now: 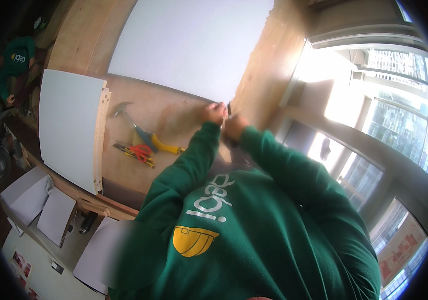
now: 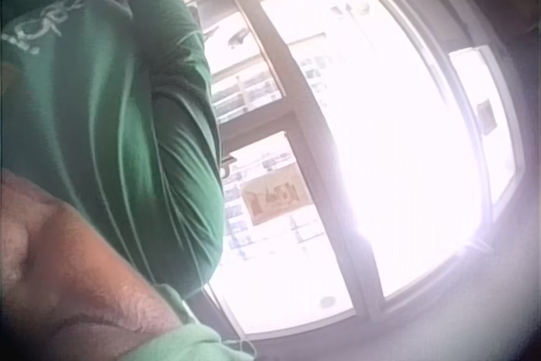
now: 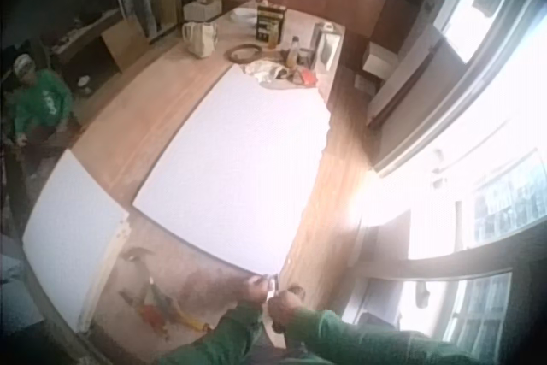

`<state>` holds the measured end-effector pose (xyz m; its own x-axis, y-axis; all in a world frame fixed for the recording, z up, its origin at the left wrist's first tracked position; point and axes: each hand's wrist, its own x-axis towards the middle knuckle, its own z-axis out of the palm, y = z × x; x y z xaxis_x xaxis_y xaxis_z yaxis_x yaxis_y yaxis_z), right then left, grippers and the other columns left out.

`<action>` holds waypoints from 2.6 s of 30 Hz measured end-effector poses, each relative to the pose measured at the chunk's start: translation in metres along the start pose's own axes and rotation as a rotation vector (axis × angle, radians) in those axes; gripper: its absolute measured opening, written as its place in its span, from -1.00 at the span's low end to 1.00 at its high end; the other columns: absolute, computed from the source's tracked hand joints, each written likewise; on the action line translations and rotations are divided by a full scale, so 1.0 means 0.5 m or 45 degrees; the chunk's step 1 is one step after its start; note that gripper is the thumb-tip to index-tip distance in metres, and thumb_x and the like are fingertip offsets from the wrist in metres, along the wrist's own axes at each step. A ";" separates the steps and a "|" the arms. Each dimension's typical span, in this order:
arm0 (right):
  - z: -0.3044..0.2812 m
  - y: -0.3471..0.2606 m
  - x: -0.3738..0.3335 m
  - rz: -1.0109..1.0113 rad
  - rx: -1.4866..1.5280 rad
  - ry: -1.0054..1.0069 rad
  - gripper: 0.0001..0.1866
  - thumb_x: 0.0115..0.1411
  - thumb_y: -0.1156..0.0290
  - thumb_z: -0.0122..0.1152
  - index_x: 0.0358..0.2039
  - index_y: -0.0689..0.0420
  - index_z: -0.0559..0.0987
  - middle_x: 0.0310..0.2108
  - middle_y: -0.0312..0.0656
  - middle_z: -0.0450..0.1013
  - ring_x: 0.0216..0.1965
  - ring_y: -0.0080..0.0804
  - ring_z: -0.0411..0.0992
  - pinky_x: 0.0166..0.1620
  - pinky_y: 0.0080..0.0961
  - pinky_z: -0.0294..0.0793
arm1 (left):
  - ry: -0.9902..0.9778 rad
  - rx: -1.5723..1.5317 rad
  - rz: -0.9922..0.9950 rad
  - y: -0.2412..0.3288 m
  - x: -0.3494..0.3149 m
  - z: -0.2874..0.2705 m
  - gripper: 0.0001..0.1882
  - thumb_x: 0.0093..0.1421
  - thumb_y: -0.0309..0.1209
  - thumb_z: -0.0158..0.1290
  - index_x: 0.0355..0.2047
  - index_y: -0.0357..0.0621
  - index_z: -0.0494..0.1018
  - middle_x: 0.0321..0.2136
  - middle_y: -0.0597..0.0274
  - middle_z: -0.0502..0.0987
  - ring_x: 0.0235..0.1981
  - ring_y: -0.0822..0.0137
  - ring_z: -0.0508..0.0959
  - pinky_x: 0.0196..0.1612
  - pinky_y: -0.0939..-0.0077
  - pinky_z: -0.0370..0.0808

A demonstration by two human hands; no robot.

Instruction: The person wipes the surface of a white panel with a cloth and then uses a handsaw to cut along the edge of the panel.

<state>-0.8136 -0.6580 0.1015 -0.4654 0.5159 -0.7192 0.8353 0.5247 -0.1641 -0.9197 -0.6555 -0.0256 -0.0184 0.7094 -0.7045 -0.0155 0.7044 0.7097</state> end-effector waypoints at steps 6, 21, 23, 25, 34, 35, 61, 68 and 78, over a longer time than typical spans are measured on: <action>0.005 0.039 -0.044 0.118 0.243 -0.105 -0.74 0.21 0.39 0.06 -0.29 0.22 0.68 -0.23 0.00 0.61 -0.15 -0.12 0.59 -0.09 -0.27 0.56 | -0.019 0.048 -0.021 -0.013 -0.004 -0.023 -0.69 0.31 -0.27 0.12 -0.17 -0.33 0.54 -0.37 0.18 0.65 -0.44 0.42 0.64 -0.44 0.59 0.50; 0.387 0.168 -0.307 0.641 0.856 -0.162 -0.64 0.23 0.32 -0.05 -0.18 0.34 0.58 -0.27 0.15 0.59 -0.19 0.05 0.58 -0.05 -0.20 0.52 | 0.162 -0.475 -0.103 0.006 -0.068 0.090 -0.75 0.26 -0.32 0.19 -0.26 -0.31 0.55 -0.48 0.32 0.58 -0.52 0.53 0.52 -0.48 0.67 0.41; 0.422 0.169 -0.310 0.819 1.069 -0.110 -0.60 0.23 0.30 -0.05 -0.11 0.36 0.55 -0.19 0.20 0.57 -0.13 0.09 0.57 0.00 -0.20 0.51 | 0.164 -0.428 -0.067 -0.007 -0.064 0.088 -0.72 0.24 -0.27 0.22 -0.21 -0.27 0.57 -0.38 0.30 0.63 -0.42 0.48 0.59 -0.37 0.63 0.45; 0.439 0.177 -0.317 0.831 1.039 -0.155 -0.58 0.22 0.30 -0.04 -0.07 0.37 0.52 -0.13 0.24 0.55 -0.08 0.12 0.55 0.04 -0.19 0.49 | 0.179 -0.369 -0.018 -0.019 -0.058 0.086 -0.71 0.24 -0.26 0.22 -0.20 -0.24 0.58 -0.34 0.29 0.66 -0.38 0.46 0.62 -0.32 0.61 0.47; 0.510 0.215 -0.336 0.855 1.017 -0.116 -0.57 0.21 0.30 -0.03 -0.03 0.37 0.48 -0.10 0.28 0.52 -0.03 0.17 0.51 0.05 -0.15 0.48 | 0.227 -0.238 -0.044 -0.045 -0.065 0.121 -0.75 0.28 -0.31 0.18 -0.19 -0.26 0.57 -0.34 0.26 0.65 -0.38 0.45 0.63 -0.34 0.63 0.48; 0.513 0.217 -0.338 0.852 1.025 -0.103 -0.57 0.21 0.30 -0.03 -0.03 0.37 0.48 -0.11 0.28 0.52 -0.04 0.17 0.51 0.05 -0.14 0.48 | 0.237 -0.289 -0.039 -0.044 -0.072 0.124 -0.75 0.28 -0.31 0.17 -0.17 -0.27 0.57 -0.33 0.25 0.65 -0.38 0.44 0.63 -0.34 0.63 0.49; 0.627 0.260 -0.362 0.748 1.028 -0.237 -0.59 0.25 0.29 -0.06 -0.06 0.35 0.49 -0.18 0.29 0.54 -0.10 0.21 0.52 0.00 -0.06 0.49 | 0.238 -0.794 -0.403 -0.008 -0.089 0.103 -0.66 0.33 -0.22 0.06 0.04 -0.07 0.40 -0.09 0.30 0.54 -0.14 0.35 0.53 -0.08 0.35 0.49; 0.626 0.247 -0.396 0.633 0.836 -0.259 -0.67 0.20 0.32 0.05 -0.17 0.29 0.60 -0.20 0.18 0.57 -0.14 0.09 0.55 -0.01 -0.13 0.54 | 0.086 -0.338 -0.324 -0.010 -0.121 0.137 -0.79 0.26 -0.31 0.07 -0.26 -0.21 0.49 -0.43 0.18 0.60 -0.46 0.37 0.59 -0.41 0.55 0.50; 0.670 0.295 -0.449 0.138 0.237 -0.260 -0.77 -0.16 0.25 0.39 -0.48 0.09 0.71 -0.37 -0.14 0.64 -0.24 -0.19 0.59 -0.11 -0.32 0.58 | 0.105 0.182 -0.136 -0.029 -0.145 0.114 -0.82 0.11 -0.40 0.04 -0.49 -0.31 0.45 -0.60 0.13 0.54 -0.67 0.39 0.50 -0.60 0.52 0.44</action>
<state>-0.4881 -0.9234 0.0127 -0.3178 0.4057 -0.8570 0.9250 0.3311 -0.1862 -0.8613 -0.7160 0.0152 -0.1064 0.6301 -0.7692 0.1205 0.7760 0.6191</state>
